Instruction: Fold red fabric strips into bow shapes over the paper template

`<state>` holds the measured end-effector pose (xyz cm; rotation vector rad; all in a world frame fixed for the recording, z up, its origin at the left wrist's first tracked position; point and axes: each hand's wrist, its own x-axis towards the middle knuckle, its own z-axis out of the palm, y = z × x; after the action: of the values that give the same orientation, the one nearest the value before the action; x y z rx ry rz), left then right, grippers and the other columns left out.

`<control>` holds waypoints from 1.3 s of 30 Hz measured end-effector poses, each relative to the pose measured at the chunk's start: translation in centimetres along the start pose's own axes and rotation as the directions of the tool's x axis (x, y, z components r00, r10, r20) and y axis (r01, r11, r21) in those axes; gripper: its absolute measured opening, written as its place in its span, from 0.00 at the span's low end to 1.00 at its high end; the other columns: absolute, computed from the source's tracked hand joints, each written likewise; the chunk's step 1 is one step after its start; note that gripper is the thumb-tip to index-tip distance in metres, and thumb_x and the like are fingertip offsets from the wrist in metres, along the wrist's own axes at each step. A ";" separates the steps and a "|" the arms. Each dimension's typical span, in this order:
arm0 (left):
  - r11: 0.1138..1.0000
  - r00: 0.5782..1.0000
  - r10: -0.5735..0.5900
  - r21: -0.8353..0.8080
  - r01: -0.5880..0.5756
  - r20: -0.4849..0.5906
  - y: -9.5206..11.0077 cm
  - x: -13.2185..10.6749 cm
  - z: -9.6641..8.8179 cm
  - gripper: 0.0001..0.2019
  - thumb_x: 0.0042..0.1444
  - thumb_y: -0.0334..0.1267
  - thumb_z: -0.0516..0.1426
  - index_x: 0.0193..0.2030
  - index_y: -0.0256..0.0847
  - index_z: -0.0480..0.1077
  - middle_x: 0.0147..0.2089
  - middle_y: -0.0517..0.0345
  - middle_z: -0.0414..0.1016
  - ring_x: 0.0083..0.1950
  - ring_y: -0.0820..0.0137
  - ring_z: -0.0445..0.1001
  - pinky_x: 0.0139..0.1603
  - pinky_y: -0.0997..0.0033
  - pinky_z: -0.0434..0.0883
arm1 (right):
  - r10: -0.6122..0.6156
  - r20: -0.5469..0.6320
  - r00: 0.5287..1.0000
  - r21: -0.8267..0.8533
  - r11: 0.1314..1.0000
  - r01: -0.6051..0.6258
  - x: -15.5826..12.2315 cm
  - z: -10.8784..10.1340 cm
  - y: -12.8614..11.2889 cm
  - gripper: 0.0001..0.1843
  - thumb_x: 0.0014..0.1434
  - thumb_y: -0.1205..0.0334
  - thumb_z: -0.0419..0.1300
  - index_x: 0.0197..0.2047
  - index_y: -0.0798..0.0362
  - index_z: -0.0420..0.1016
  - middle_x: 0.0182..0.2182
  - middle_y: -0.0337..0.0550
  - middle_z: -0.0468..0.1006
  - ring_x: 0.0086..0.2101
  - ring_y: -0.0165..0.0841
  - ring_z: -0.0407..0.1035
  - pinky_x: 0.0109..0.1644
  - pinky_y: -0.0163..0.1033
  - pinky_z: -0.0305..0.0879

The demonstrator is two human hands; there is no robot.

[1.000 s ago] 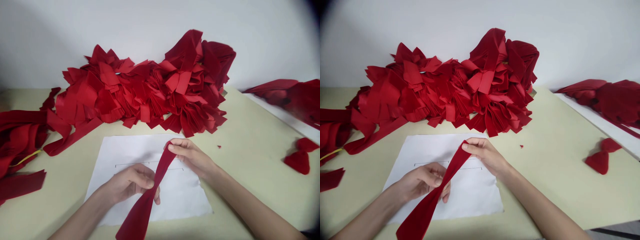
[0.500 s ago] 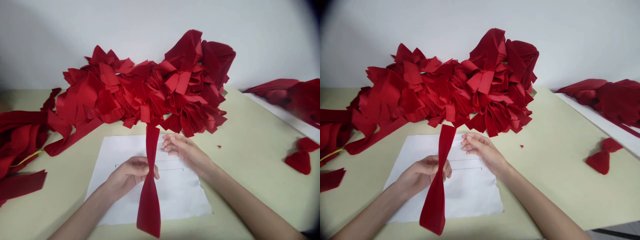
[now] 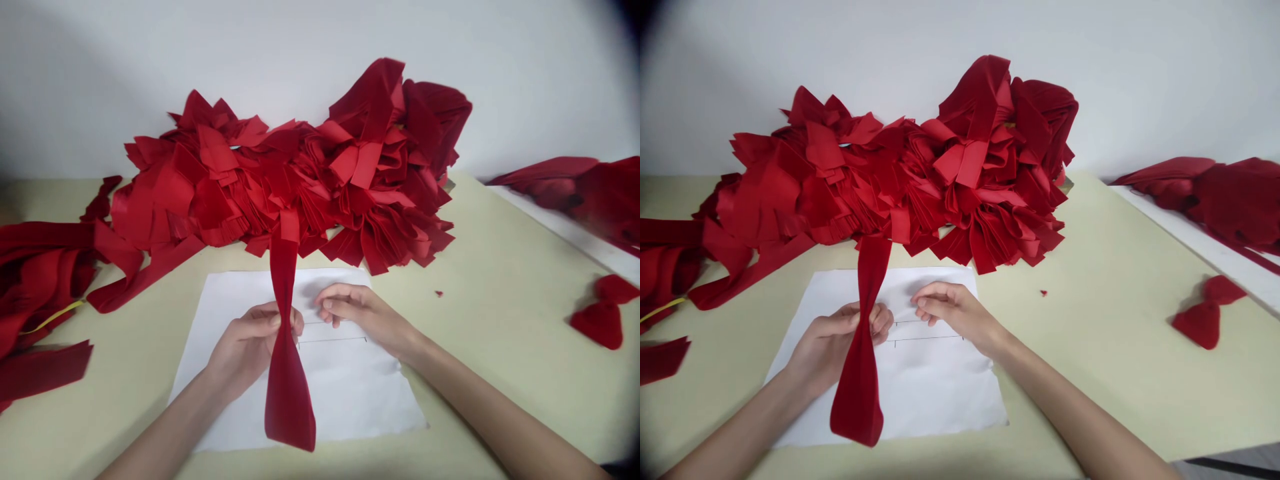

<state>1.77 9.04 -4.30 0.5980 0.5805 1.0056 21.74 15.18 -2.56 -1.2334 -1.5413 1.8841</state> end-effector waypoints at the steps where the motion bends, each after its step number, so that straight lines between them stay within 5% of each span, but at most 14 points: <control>1: 1.000 1.000 0.001 -0.001 -0.001 -0.009 0.0 0.1 0.0 0.07 0.53 0.34 0.55 0.28 0.34 0.72 0.30 0.55 0.65 0.33 0.73 0.61 0.34 0.74 0.60 | -0.001 0.002 1.000 -0.006 1.000 0.001 0.0 0.0 0.0 0.13 0.54 0.57 0.58 0.39 0.58 0.72 0.30 0.40 0.73 0.30 0.21 0.66 0.36 0.30 0.63; 13: 0.984 0.960 0.162 -0.033 -0.174 -0.228 -0.3 0.7 0.7 0.07 0.59 0.31 0.55 0.34 0.37 0.74 0.40 0.59 0.70 0.39 0.77 0.67 0.42 0.80 0.67 | -0.091 -0.007 0.996 0.018 0.996 0.091 -0.4 0.3 -0.2 0.18 0.57 0.50 0.53 0.36 0.58 0.72 0.30 0.42 0.73 0.31 0.21 0.68 0.36 0.29 0.65; 20: 0.982 0.948 0.177 -0.021 -0.190 -0.266 -0.5 1.1 0.8 0.06 0.58 0.32 0.56 0.36 0.38 0.75 0.39 0.58 0.72 0.41 0.75 0.69 0.45 0.79 0.68 | -0.036 0.156 0.987 0.079 0.997 0.024 -1.5 1.8 -0.6 0.19 0.49 0.51 0.62 0.39 0.57 0.73 0.33 0.40 0.73 0.32 0.20 0.67 0.36 0.27 0.65; 26: 0.982 0.948 0.183 -0.005 -0.191 -0.260 -0.5 0.8 0.7 0.05 0.57 0.31 0.57 0.34 0.40 0.76 0.38 0.57 0.73 0.42 0.72 0.69 0.45 0.75 0.67 | 0.004 0.047 0.999 0.018 1.000 -0.005 -1.4 2.2 -0.4 0.15 0.49 0.54 0.62 0.29 0.60 0.72 0.23 0.35 0.67 0.24 0.17 0.60 0.27 0.24 0.56; 39: 0.981 0.919 0.191 0.051 -0.185 -0.344 -0.4 0.9 0.5 0.03 0.54 0.33 0.60 0.34 0.39 0.76 0.37 0.60 0.71 0.36 0.78 0.64 0.37 0.82 0.64 | 0.024 -0.064 0.998 0.042 0.999 -0.022 -1.5 1.9 -0.9 0.12 0.50 0.57 0.61 0.31 0.58 0.69 0.25 0.36 0.71 0.24 0.19 0.65 0.30 0.27 0.62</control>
<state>2.74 9.55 -4.34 0.4995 0.8570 1.3037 20.78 13.20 -1.12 -1.2861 -1.4535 1.8625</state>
